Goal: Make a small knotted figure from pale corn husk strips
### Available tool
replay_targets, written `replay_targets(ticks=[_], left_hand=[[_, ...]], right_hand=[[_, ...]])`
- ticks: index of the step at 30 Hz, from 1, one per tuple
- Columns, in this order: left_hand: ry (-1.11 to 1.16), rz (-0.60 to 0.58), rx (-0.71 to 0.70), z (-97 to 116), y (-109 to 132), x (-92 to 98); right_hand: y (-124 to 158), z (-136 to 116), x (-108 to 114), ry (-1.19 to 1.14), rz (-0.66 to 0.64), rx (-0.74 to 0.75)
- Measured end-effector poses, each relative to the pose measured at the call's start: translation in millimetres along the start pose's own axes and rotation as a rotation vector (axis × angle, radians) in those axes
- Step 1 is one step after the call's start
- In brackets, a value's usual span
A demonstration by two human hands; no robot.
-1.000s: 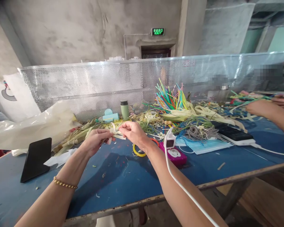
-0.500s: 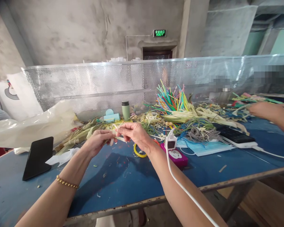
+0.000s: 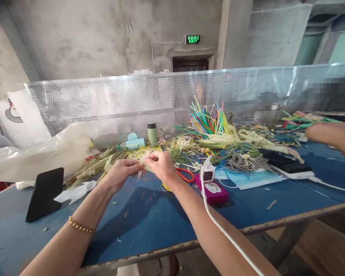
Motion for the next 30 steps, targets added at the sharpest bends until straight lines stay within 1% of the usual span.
replay_targets(ticks=[3,8,12,17,22,27,30], left_hand=[[0.002,0.005,-0.004,2.2,0.8,-0.8],[-0.03,0.021,0.01,1.8,0.3,0.1],[-0.059,0.036,0.009,0.2,-0.5,1.1],[-0.096,0.04,-0.012,1.8,-0.1,0.8],[-0.111,0.017,-0.01,2.3,0.2,0.0],[-0.092,-0.017,-0.009,2.0,0.6,-0.3],[-0.072,-0.023,-0.002,2.3,1.1,-0.4]], right_hand=[[-0.6,-2.2,3.2,0.102,0.024,0.019],[-0.2,-5.1,4.2,0.282,0.02,-0.033],[0.0,-4.0,3.8,0.332,-0.004,-0.067],[0.3,-5.6,5.7,0.371,0.005,-0.1],[-0.1,-8.4,3.3,0.335,-0.021,-0.027],[0.2,-8.6,0.5,0.16,-0.101,0.063],[1.0,-10.2,1.0,0.091,-0.11,0.082]])
Point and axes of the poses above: each hand's wrist, its own y-axis away from the middle knuckle, its own x-axis out of the back of the hand, z = x × y, the point moved 6 cm from there along -y, towards the middle knuckle, and after that the axes turned 8 degrees about -z, right-handed, at the moved point
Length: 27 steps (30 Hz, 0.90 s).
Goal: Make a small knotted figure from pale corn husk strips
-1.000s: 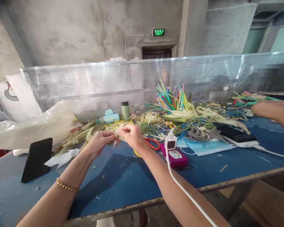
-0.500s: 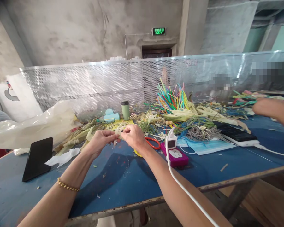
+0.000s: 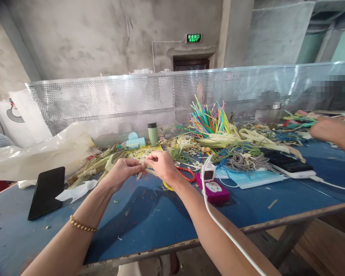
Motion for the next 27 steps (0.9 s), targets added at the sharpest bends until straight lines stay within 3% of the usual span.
replay_targets(ticks=[8,13,19,24,27], left_hand=[[-0.027,-0.01,0.013,-3,-1,0.8],[-0.078,-0.073,-0.01,-2,-1,-4.4],[-0.213,-0.099,0.016,-4,1,-7.7],[-0.207,-0.193,0.06,-4,4,-14.6],[-0.133,-0.193,0.055,-2,4,-14.3]], right_hand=[[-1,3,-3,-0.084,-0.063,0.004],[2,-8,-8,0.222,-0.098,0.133],[6,-18,-8,0.428,0.031,0.286],[4,-21,-6,0.27,0.0,0.281],[2,-21,2,0.135,-0.002,0.222]])
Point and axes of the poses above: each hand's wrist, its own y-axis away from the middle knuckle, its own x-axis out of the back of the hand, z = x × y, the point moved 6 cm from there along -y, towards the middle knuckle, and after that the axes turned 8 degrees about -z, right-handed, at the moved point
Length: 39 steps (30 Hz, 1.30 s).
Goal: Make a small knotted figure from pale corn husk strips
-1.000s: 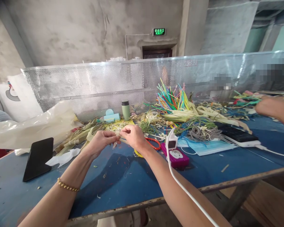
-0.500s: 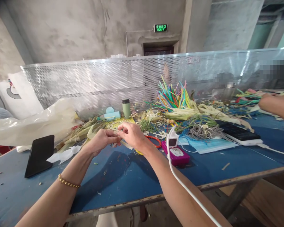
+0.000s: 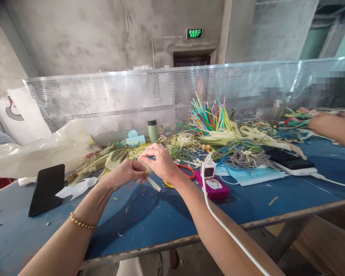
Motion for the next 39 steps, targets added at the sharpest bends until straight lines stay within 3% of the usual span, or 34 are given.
replay_targets(ticks=[5,8,10,15,19,23,28,33,39], left_hand=[[0.154,0.12,-0.022,-3,-1,11.0],[0.157,0.147,-0.031,-4,-2,14.0],[0.188,0.137,-0.042,-4,-2,13.5],[0.325,0.076,-0.098,-1,-2,9.7],[0.42,0.055,-0.104,-3,-3,9.0],[0.45,0.032,-0.087,-2,-2,9.1],[0.43,0.035,-0.065,-3,-2,10.2],[0.266,0.073,-0.047,-3,-3,7.7],[-0.006,0.102,-0.001,-2,-2,2.7]], right_hand=[[1,10,19,-0.058,0.112,-0.211],[3,15,13,-0.011,0.037,-0.299],[4,17,5,-0.102,-0.03,-0.302],[6,23,1,-0.33,-0.052,-0.383],[5,19,0,-0.476,-0.103,-0.369],[4,17,-1,-0.416,-0.088,-0.321],[2,24,1,-0.192,-0.038,-0.241],[0,19,22,0.162,0.176,-0.159],[-1,3,1,0.158,-0.158,-0.046]])
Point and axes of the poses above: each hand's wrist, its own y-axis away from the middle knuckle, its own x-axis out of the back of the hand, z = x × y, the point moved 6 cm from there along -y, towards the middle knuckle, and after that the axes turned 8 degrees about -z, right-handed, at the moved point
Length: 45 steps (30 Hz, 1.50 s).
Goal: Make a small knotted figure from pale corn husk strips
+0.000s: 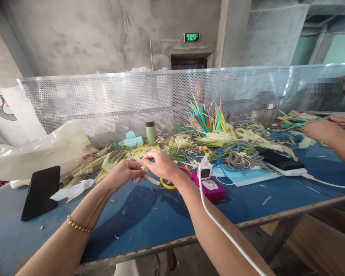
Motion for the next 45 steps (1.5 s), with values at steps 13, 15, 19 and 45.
replay_targets(ticks=[13,15,19,45], left_hand=[[-0.035,-0.079,-0.028,2,0,-3.5],[0.004,-0.068,-0.027,2,0,-2.3],[0.054,-0.024,-0.007,1,0,1.0],[0.251,-0.122,0.012,1,3,-7.7]], right_hand=[[-1,10,-6,-0.254,0.035,-0.126],[-1,14,-7,-0.264,0.047,-0.144],[0,16,-7,-0.245,0.027,-0.159],[-1,2,-11,-0.181,-0.06,-0.022]])
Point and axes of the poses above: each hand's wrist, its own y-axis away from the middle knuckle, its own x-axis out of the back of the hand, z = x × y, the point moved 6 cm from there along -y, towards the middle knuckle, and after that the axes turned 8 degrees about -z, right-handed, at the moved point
